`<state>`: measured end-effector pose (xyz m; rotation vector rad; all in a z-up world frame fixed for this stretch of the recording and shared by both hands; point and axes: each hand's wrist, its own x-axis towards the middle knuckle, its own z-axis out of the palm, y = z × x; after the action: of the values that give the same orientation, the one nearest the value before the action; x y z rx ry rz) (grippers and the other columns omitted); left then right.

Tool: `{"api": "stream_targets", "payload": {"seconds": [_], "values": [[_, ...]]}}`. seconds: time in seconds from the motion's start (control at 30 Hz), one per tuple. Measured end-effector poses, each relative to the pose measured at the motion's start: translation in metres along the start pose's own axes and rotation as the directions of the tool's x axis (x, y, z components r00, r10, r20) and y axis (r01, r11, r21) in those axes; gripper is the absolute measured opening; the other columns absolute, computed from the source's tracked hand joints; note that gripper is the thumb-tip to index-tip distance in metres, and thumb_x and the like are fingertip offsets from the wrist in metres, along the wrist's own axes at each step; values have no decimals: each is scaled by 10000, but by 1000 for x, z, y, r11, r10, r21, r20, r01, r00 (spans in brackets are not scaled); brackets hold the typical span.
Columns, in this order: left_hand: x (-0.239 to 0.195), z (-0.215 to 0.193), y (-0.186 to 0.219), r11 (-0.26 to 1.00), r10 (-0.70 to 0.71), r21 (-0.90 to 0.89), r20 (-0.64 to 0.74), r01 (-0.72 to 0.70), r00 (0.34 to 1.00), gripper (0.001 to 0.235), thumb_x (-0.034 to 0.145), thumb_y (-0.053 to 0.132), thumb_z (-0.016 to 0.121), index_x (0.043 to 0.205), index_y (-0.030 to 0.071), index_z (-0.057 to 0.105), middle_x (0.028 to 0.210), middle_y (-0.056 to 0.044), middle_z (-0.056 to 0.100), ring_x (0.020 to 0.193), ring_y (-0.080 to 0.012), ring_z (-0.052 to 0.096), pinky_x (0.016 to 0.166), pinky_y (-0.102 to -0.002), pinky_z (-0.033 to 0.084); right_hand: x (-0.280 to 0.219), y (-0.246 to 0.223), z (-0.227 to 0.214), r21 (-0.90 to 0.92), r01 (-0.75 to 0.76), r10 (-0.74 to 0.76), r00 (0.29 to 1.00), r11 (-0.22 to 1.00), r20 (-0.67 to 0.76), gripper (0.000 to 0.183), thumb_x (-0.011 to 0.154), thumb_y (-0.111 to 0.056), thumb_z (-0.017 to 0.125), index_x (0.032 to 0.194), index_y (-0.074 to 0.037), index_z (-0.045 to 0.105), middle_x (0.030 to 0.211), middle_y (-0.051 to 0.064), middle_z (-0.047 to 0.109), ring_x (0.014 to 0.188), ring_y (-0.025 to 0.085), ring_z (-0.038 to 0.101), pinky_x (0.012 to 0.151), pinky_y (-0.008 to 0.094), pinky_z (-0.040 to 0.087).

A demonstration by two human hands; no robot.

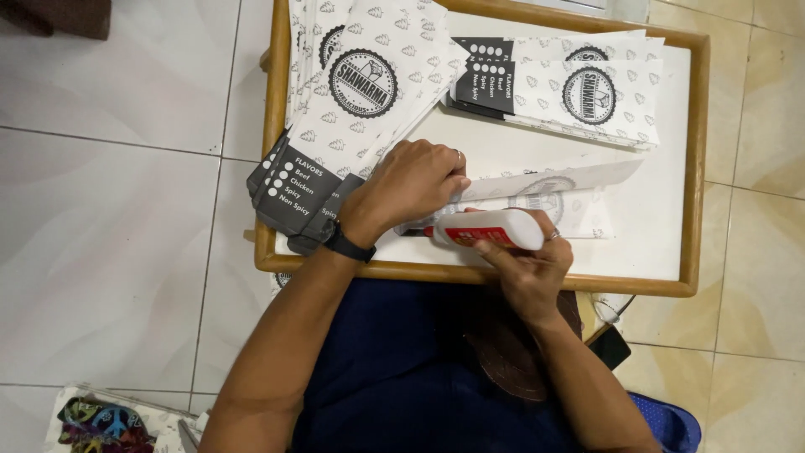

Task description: The person applies adhesive from a bottle onto paper sleeves and attaches small rectangular labels to them, processing items one at a time on a small tray.

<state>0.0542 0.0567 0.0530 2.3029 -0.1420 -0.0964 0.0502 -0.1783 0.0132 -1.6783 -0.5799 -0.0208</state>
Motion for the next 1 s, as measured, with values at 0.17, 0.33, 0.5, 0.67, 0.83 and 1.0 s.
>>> {"api": "stream_targets", "payload": {"seconds": [0.17, 0.33, 0.5, 0.67, 0.83, 1.0], "values": [[6, -1, -6, 1000, -8, -19, 33, 8, 999, 195, 908, 165, 654, 839, 24, 770, 703, -207, 725, 743, -467, 725, 742, -580, 521, -3, 1, 22, 54, 6, -8, 999, 999, 40, 274, 728, 18, 911, 917, 61, 718, 852, 150, 682, 824, 166, 650, 796, 340, 550], [-17, 15, -4, 999, 8, 34, 39, -10, 999, 230, 930, 275, 628, 917, 101, 779, 826, -197, 758, 837, -457, 735, 772, -601, 537, -8, -17, 17, 290, -110, 181, 956, 951, -233, 326, 807, -76, 841, 1094, -52, 688, 1000, 78, 718, 903, 159, 696, 901, 348, 562], [-48, 56, -10, 909, 314, 300, -32, -291, 949, 164, 945, 90, 616, 990, 14, 754, 1042, -243, 754, 1001, -443, 722, 912, -518, 554, -10, -38, -4, 570, -291, 428, 896, 769, -120, 477, 912, -288, 691, 1292, -19, 585, 1210, 190, 719, 1101, 272, 738, 1012, 417, 587], [-71, 50, 7, 884, 346, 350, -44, -310, 937, 261, 969, 143, 609, 1176, 76, 754, 1275, -332, 651, 1222, -539, 600, 1063, -596, 457, -18, -42, -19, 574, -513, 548, 826, 638, 129, 551, 919, -239, 601, 1379, 47, 500, 1427, 285, 583, 1283, 380, 602, 1070, 553, 485], [-78, 61, -2, 868, 378, 380, -90, -319, 922, 296, 999, 255, 620, 1199, 81, 753, 1321, -355, 613, 1270, -560, 556, 1099, -610, 428, -17, -24, -83, 533, -562, 634, 771, 633, 59, 609, 903, -299, 538, 1411, 31, 479, 1451, 267, 573, 1372, 398, 559, 1126, 606, 436], [-79, 70, -4, 868, 360, 397, -84, -300, 929, 403, 1009, 303, 619, 1348, 86, 624, 1488, -357, 461, 1375, -535, 464, 1187, -569, 353, -13, -37, -125, 544, -435, 631, 738, 717, -240, 600, 944, -251, 696, 1440, -51, 425, 1404, 239, 629, 1278, 290, 681, 1056, 352, 607]]}}
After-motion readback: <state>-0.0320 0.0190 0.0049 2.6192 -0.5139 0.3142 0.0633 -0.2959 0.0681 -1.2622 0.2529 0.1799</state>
